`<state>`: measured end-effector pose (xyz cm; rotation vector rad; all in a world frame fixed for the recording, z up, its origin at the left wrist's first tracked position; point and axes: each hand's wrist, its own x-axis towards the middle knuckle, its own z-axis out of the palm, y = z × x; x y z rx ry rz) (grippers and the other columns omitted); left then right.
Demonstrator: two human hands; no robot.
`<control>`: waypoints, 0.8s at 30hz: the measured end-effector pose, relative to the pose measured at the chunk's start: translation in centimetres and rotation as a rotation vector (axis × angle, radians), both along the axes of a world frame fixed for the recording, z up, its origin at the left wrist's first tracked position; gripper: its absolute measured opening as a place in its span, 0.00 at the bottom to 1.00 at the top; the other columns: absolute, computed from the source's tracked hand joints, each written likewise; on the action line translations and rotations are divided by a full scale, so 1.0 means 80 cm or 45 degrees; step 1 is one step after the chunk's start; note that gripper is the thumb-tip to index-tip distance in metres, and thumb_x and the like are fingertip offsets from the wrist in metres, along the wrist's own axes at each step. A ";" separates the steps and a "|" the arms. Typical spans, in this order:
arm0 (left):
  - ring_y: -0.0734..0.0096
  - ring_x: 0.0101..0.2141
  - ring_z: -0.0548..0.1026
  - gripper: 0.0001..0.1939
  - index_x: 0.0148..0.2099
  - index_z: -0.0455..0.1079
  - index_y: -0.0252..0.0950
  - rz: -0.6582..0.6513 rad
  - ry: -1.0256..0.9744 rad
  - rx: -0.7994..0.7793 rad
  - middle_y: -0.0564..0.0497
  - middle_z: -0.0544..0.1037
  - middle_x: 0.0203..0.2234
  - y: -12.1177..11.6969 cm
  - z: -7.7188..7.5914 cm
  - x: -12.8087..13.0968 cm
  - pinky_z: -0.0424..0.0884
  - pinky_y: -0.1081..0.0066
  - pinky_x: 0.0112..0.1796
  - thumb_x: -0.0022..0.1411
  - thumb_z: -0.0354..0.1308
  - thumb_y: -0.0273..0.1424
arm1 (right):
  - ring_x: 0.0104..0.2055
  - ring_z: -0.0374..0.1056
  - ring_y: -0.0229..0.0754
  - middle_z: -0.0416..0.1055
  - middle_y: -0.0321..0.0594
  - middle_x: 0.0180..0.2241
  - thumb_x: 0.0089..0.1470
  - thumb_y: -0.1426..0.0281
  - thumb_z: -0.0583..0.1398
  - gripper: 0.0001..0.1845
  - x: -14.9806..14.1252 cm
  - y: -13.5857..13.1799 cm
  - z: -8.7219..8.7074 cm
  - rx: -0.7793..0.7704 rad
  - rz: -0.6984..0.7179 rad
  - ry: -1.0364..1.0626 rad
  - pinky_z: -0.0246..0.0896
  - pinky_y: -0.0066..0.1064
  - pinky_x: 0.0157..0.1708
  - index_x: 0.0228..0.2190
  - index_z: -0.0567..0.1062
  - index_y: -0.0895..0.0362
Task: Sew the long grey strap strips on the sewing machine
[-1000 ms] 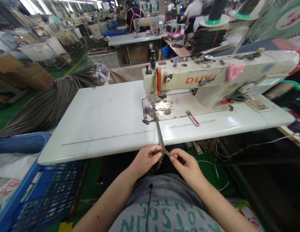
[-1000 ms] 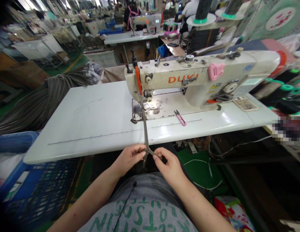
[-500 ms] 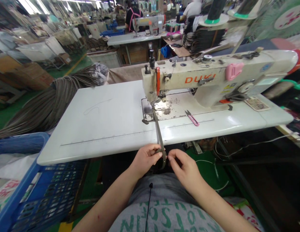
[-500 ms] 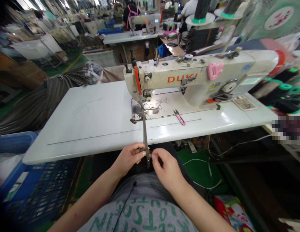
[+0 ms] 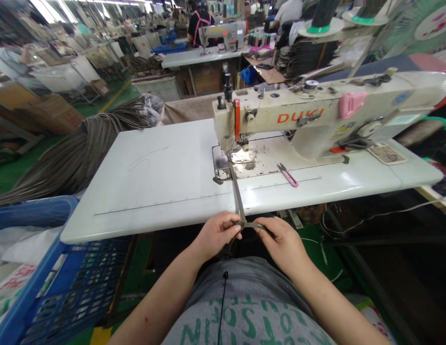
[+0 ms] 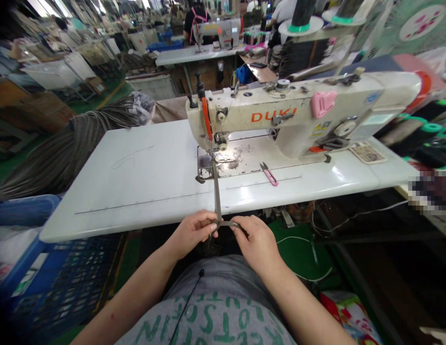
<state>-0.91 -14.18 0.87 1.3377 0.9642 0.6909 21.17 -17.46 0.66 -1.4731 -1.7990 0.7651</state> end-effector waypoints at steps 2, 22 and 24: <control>0.70 0.34 0.74 0.06 0.42 0.76 0.36 0.048 0.114 0.196 0.50 0.76 0.33 0.001 -0.001 0.002 0.69 0.69 0.38 0.65 0.60 0.32 | 0.36 0.74 0.49 0.80 0.41 0.33 0.63 0.67 0.62 0.07 -0.002 -0.008 0.009 -0.008 0.016 0.067 0.67 0.39 0.39 0.38 0.82 0.51; 0.67 0.39 0.77 0.19 0.54 0.76 0.35 -0.003 -0.168 -0.076 0.48 0.82 0.38 -0.011 0.000 0.002 0.72 0.65 0.46 0.62 0.64 0.35 | 0.43 0.72 0.46 0.75 0.42 0.41 0.53 0.76 0.61 0.21 -0.010 -0.003 -0.006 -0.101 0.121 0.235 0.70 0.38 0.46 0.49 0.77 0.54; 0.63 0.44 0.77 0.21 0.57 0.75 0.35 -0.033 -0.121 -0.055 0.48 0.82 0.38 -0.011 -0.004 -0.001 0.71 0.61 0.52 0.63 0.63 0.34 | 0.46 0.72 0.47 0.75 0.42 0.43 0.54 0.73 0.62 0.18 -0.011 -0.001 -0.015 -0.151 0.179 0.324 0.70 0.38 0.47 0.48 0.78 0.53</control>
